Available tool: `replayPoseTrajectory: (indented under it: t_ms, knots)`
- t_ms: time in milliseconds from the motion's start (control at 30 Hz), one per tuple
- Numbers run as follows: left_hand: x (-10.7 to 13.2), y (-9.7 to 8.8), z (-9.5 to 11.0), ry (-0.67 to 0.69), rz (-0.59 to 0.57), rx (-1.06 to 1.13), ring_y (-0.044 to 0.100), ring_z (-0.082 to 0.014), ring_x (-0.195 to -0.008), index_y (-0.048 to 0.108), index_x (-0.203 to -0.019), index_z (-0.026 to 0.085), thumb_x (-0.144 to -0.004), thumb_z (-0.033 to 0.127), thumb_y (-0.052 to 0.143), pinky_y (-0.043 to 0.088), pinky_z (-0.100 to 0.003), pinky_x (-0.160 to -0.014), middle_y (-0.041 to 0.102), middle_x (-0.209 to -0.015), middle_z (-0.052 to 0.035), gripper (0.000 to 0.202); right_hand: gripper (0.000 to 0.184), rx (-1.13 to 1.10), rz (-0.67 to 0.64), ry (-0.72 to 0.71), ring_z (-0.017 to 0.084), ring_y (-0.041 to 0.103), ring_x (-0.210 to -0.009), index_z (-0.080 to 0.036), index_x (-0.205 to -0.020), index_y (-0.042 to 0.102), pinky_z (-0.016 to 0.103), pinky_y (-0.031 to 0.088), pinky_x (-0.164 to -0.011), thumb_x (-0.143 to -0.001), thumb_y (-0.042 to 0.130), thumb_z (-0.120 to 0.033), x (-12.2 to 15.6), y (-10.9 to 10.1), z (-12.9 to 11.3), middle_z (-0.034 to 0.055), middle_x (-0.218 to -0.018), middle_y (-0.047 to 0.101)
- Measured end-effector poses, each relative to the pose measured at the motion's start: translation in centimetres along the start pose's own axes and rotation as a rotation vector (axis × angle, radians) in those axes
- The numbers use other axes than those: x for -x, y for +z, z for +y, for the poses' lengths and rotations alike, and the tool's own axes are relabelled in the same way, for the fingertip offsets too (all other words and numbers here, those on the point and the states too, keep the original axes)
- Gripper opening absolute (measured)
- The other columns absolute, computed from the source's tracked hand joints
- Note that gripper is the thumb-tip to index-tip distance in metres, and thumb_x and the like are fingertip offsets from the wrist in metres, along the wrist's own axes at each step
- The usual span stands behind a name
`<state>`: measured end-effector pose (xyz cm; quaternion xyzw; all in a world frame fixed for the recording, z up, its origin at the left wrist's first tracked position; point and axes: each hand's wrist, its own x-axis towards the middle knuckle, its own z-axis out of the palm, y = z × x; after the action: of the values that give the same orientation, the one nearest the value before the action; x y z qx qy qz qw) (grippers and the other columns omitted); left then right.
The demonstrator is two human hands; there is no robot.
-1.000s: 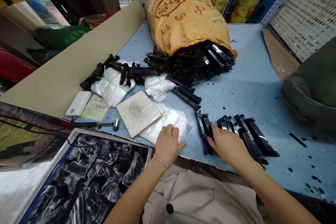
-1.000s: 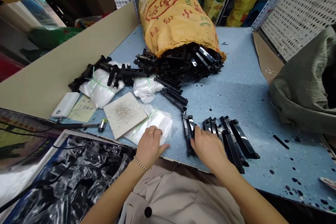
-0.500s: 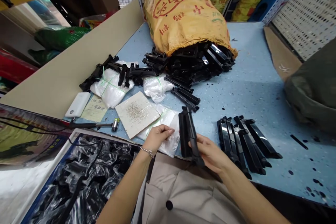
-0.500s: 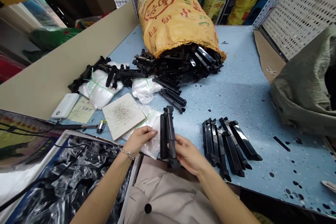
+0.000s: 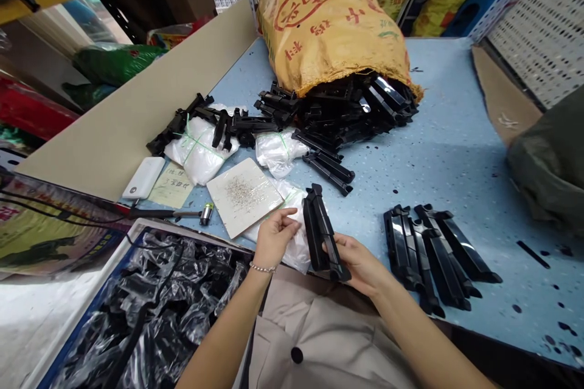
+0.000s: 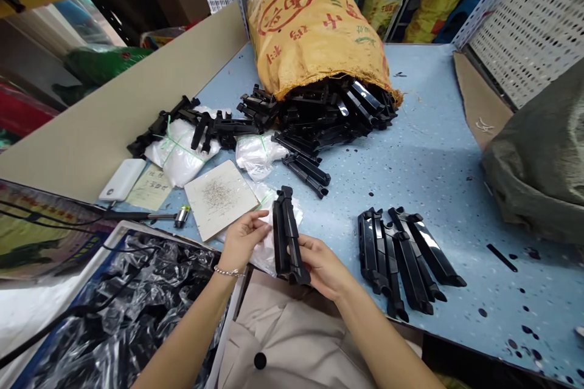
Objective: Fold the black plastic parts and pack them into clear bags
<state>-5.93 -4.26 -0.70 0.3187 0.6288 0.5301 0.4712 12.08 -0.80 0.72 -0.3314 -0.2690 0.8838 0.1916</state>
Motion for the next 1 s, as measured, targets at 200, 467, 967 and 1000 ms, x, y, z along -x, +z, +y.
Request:
replayPoseTrajectory:
  t_ms: [200, 467, 967, 1000]
  knots:
    - [1.0, -0.1, 0.4, 0.145, 0.080, -0.035, 0.060, -0.0128, -0.073, 0.053, -0.082, 0.018, -0.074, 0.021, 0.066, 0.048, -0.026, -0.070, 0.063, -0.077, -0.0008, 0.016, 0.031, -0.020, 0.011, -0.034, 0.011, 0.061, -0.058, -0.013, -0.088, 0.072, 0.022, 0.048, -0.059, -0.067, 0.081, -0.034, 0.1, -0.6, -0.1, 0.0046, -0.075, 0.071]
    - [2.1, -1.6, 1.0, 0.464, -0.075, -0.650, 0.058, -0.0196, -0.105, 0.067, -0.107, 0.019, -0.081, 0.003, 0.041, 0.046, -0.037, -0.096, 0.062, -0.112, -0.0091, 0.040, 0.034, -0.015, 0.174, -0.108, 0.017, 0.067, -0.075, -0.017, -0.098, 0.072, 0.028, 0.053, -0.070, -0.069, 0.080, -0.032, 1.7, -2.8, -0.8, 0.0061, -0.087, 0.073]
    - [2.9, -1.7, 1.6, 0.651, -0.174, -0.902, 0.051, -0.0254, -0.123, 0.034, -0.144, 0.017, -0.082, 0.001, 0.038, 0.046, -0.042, -0.103, 0.042, -0.143, -0.0162, 0.064, 0.018, -0.299, 0.041, 0.213, 0.012, 0.067, -0.062, -0.015, -0.091, 0.070, 0.016, 0.055, -0.050, -0.078, 0.072, -0.028, 3.3, -1.6, 2.4, 0.0065, -0.081, 0.073]
    - [3.7, -1.0, 1.7, 0.684, -0.208, -0.947, 0.049, -0.0270, -0.126, 0.030, -0.146, 0.016, -0.082, 0.001, 0.037, 0.045, -0.043, -0.103, 0.041, -0.145, -0.0168, 0.066, 0.020, -0.270, 0.043, 0.180, 0.012, 0.067, -0.062, -0.016, -0.089, 0.071, 0.016, 0.055, -0.050, -0.076, 0.074, -0.030, 3.0, -1.7, 2.4, 0.0062, -0.081, 0.073]
